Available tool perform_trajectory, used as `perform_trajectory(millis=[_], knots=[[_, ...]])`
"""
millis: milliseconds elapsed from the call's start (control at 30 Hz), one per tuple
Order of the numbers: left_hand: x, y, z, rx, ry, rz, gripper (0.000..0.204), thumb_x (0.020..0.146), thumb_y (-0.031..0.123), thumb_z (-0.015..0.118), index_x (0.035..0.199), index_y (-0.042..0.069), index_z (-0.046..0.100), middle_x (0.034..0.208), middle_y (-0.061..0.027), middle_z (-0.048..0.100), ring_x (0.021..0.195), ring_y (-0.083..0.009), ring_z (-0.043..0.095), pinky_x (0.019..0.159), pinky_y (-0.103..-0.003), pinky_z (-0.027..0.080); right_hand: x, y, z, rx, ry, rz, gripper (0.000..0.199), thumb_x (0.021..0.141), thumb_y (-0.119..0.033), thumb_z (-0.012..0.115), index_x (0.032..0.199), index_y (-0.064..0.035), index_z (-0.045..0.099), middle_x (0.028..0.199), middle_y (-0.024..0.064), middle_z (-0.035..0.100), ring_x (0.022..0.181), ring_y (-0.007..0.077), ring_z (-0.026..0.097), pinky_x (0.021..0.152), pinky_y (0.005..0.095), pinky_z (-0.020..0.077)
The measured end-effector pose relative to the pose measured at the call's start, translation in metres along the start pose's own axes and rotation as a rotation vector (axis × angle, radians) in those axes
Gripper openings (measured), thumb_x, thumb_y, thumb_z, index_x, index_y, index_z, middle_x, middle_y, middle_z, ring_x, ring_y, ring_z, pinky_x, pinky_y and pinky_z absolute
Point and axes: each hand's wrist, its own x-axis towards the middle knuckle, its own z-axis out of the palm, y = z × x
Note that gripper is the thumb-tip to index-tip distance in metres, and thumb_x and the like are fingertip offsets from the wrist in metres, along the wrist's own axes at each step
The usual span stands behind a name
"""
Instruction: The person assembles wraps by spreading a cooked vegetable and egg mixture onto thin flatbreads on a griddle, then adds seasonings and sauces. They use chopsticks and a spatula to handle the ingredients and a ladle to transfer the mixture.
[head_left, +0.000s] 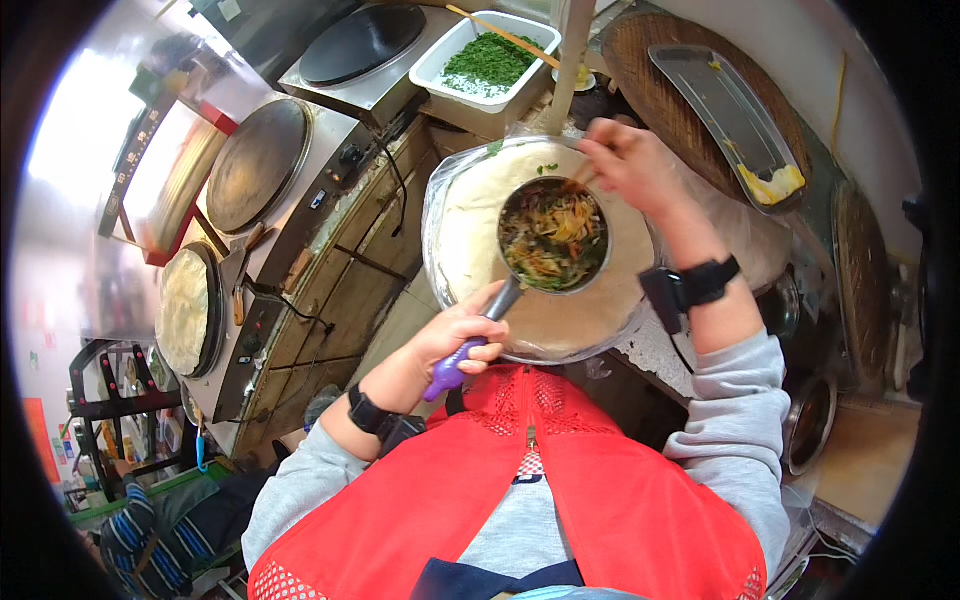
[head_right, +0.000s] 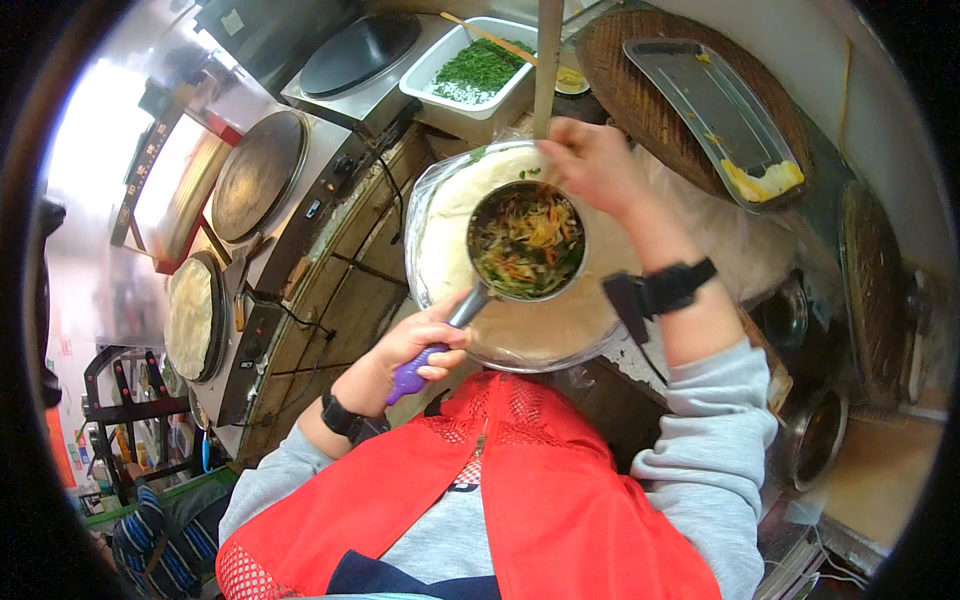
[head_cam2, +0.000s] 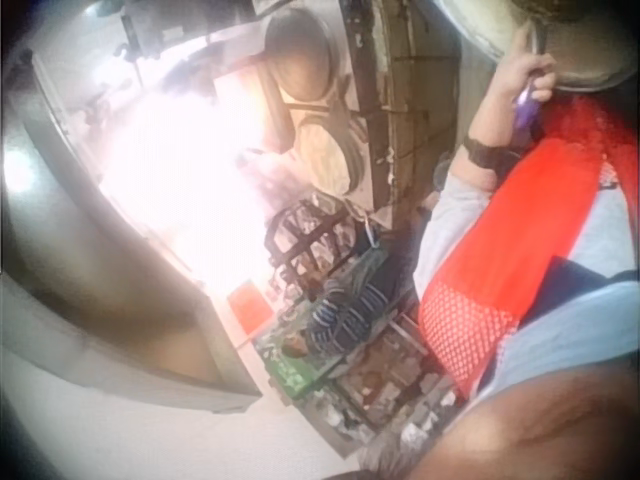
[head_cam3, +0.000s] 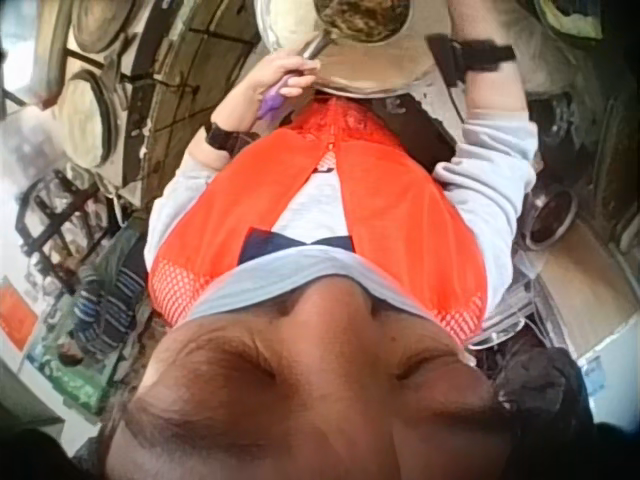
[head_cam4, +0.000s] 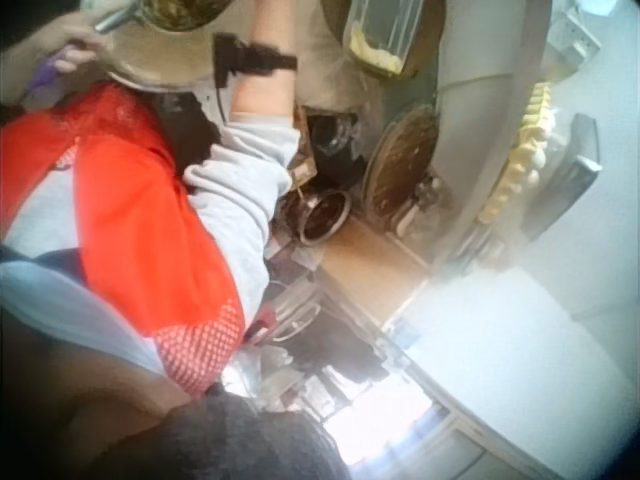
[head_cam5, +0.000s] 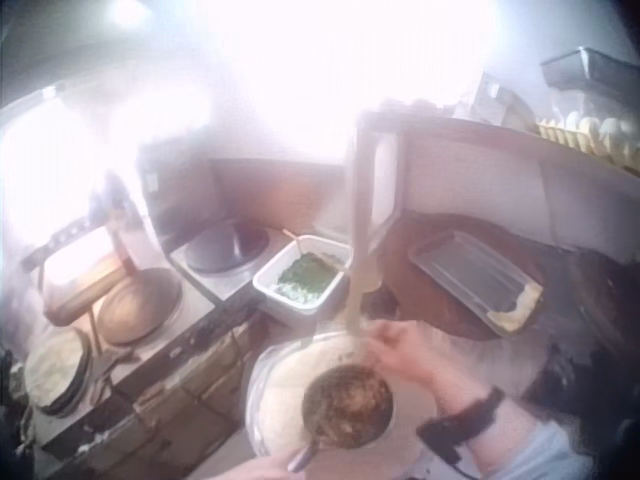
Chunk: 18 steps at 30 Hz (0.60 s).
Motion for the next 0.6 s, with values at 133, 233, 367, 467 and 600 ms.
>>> perform_trajectory(millis=[133, 233, 367, 467, 600], knots=[[-0.007, 0.008, -0.009, -0.053, 0.013, 0.091, 0.075, 0.086, -0.004, 0.049, 0.148, 0.024, 0.017, 0.077, -0.0052, 0.043, 0.05, -0.0094, 0.039, 0.037, -0.02, 0.032, -0.049, 0.057, -0.024, 0.168, -0.092, 0.231, 0.019, 0.094, -0.015, 0.054, 0.079, -0.0031, 0.056, 0.066, 0.0043, 0.059, 0.051, 0.0104, 0.056, 0.045, 0.0219, 0.0454], [0.007, 0.0, -0.01, 0.01, -0.001, 0.133, 0.074, 0.086, -0.003, 0.048, 0.148, 0.024, 0.016, 0.076, -0.005, 0.042, 0.05, -0.0096, 0.039, 0.037, -0.02, 0.033, -0.097, 0.091, 0.003, 0.444, 0.143, 0.47, 0.016, 0.095, -0.019, 0.055, 0.088, -0.0036, 0.055, 0.073, 0.0089, 0.062, 0.052, 0.0137, 0.058, 0.047, 0.0238, 0.0484], [0.018, -0.005, -0.008, -0.107, -0.082, 0.192, 0.077, 0.087, -0.002, 0.049, 0.148, 0.025, 0.012, 0.076, -0.0051, 0.044, 0.049, -0.0109, 0.041, 0.038, -0.021, 0.034, -0.12, 0.098, 0.03, 0.833, 0.548, 0.575, 0.016, 0.094, -0.019, 0.058, 0.092, -0.0036, 0.054, 0.076, 0.01, 0.062, 0.056, 0.0169, 0.061, 0.049, 0.026, 0.052], [0.011, 0.003, -0.003, -0.23, -0.142, 0.118, 0.072, 0.089, -0.002, 0.047, 0.148, 0.026, 0.015, 0.074, -0.0041, 0.041, 0.049, -0.0092, 0.037, 0.037, -0.02, 0.034, -0.118, 0.079, 0.031, 0.796, 0.732, 0.598, 0.016, 0.094, -0.019, 0.057, 0.095, -0.0035, 0.054, 0.08, 0.0112, 0.062, 0.062, 0.018, 0.063, 0.052, 0.0256, 0.0529], [0.017, 0.01, 0.012, -0.055, -0.104, 0.041, 0.075, 0.089, -0.003, 0.046, 0.149, 0.027, 0.011, 0.074, -0.0035, 0.04, 0.048, -0.0082, 0.035, 0.035, -0.02, 0.031, -0.102, 0.046, 0.044, 0.51, 0.372, 0.168, 0.012, 0.096, -0.015, 0.053, 0.091, -0.0032, 0.052, 0.074, 0.0099, 0.061, 0.058, 0.0157, 0.062, 0.052, 0.025, 0.0516]])
